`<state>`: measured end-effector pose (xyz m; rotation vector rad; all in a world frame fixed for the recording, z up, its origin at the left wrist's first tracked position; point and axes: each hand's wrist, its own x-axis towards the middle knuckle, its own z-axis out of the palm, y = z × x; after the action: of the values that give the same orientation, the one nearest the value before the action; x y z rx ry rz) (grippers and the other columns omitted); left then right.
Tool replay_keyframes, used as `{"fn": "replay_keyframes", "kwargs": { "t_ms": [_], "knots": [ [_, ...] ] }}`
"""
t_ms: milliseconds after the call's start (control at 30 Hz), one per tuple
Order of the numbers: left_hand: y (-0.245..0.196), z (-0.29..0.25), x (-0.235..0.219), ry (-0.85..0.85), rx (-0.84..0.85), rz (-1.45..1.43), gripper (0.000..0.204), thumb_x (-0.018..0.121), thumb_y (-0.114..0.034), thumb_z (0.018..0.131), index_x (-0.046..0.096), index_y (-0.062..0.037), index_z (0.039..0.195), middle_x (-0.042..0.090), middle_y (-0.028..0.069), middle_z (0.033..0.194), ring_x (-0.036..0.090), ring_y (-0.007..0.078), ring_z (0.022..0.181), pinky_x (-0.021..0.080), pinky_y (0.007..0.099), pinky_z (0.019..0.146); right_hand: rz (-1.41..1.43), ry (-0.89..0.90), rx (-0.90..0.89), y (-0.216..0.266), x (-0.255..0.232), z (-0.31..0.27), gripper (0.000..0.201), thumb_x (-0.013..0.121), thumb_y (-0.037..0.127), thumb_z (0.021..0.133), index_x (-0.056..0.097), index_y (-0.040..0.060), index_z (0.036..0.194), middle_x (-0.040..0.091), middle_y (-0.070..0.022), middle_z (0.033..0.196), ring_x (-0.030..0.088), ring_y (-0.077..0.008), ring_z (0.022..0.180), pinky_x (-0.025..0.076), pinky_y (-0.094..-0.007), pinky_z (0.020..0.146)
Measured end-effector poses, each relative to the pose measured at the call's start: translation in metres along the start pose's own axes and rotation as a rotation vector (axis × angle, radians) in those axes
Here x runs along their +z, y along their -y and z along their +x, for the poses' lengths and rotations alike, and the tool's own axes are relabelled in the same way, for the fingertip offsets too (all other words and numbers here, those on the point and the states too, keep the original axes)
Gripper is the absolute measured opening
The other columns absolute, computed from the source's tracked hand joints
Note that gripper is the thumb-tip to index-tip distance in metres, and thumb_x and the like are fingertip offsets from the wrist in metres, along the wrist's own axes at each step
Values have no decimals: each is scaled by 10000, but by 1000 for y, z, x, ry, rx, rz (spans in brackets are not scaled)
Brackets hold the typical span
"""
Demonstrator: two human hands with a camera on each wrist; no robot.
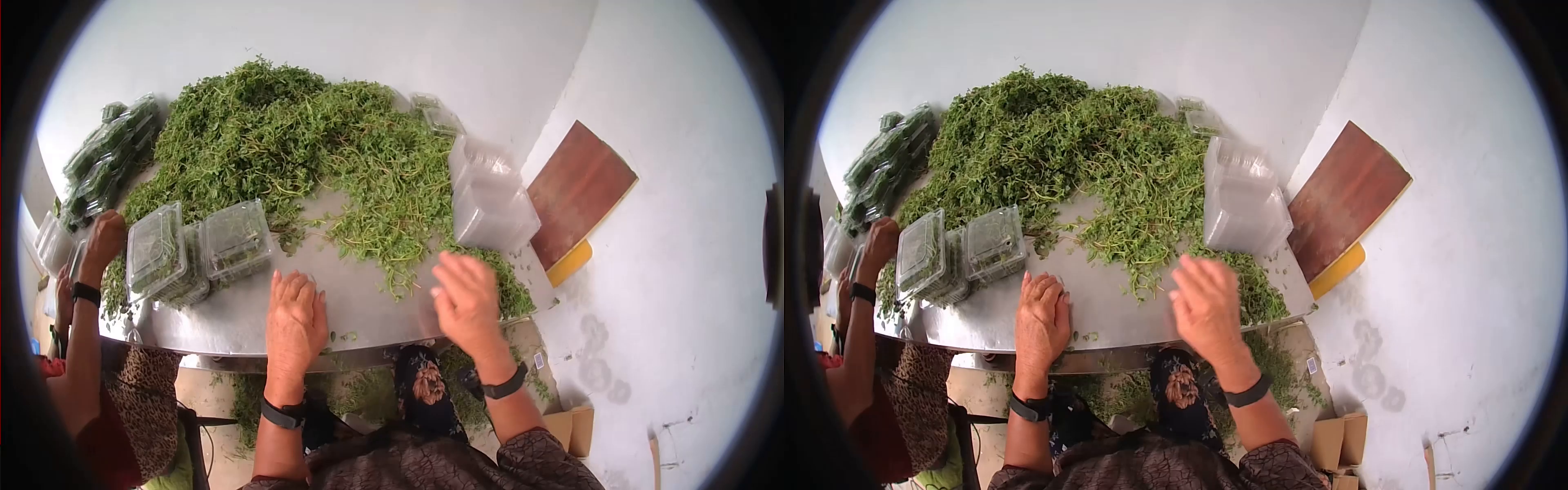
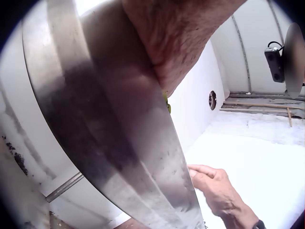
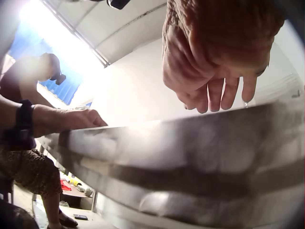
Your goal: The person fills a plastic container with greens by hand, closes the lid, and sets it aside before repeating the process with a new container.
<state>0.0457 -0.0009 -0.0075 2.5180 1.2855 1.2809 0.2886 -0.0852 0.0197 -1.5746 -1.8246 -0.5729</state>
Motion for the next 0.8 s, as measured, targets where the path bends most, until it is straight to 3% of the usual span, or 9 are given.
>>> {"fn": "replay_keyframes", "kwargs": {
  "t_ms": [100, 233, 400, 500, 800],
  "knots": [
    [2, -2, 2, -24, 12, 1, 139, 608, -13, 803, 601, 50, 926, 626, 194, 1002, 572, 363, 1062, 359, 494, 1065, -139, -135, 57, -25, -25, 22, 267, 658, 124, 799, 654, 4, 1038, 635, -141, 1142, 538, -301, 1084, 389, -426, 964],
    [2, -1, 2, -43, 6, -3, 133, 602, -8, 803, 604, 46, 925, 629, 192, 998, 575, 362, 1057, 361, 488, 1064, -171, -150, 84, -72, -24, 41, 285, 667, 115, 786, 650, -1, 1046, 641, -134, 1131, 537, -308, 1074, 390, -436, 941],
    [4, -3, 3, -40, 14, -35, 131, 596, -2, 802, 603, 43, 926, 629, 185, 1004, 580, 359, 1046, 368, 491, 1056, -72, 31, 165, -100, -13, 56, 213, 672, 122, 777, 689, 34, 970, 682, -107, 953, 579, -312, 955, 437, -411, 866],
    [6, -3, 4, -42, 13, -34, 132, 594, -3, 803, 604, 42, 927, 631, 183, 997, 583, 365, 1041, 371, 493, 1054, -47, 27, 119, -100, -16, 65, 143, 674, 132, 778, 714, 54, 891, 677, -103, 874, 596, -312, 885, 473, -393, 791],
    [5, -1, 2, -39, -12, -71, 128, 603, -7, 797, 612, 32, 919, 642, 167, 969, 593, 355, 1032, 369, 495, 1057, 244, 177, 247, -110, -24, 79, 114, 657, 101, 783, 721, 29, 844, 666, -111, 806, 636, -293, 742, 499, -370, 690]
  ]
}}
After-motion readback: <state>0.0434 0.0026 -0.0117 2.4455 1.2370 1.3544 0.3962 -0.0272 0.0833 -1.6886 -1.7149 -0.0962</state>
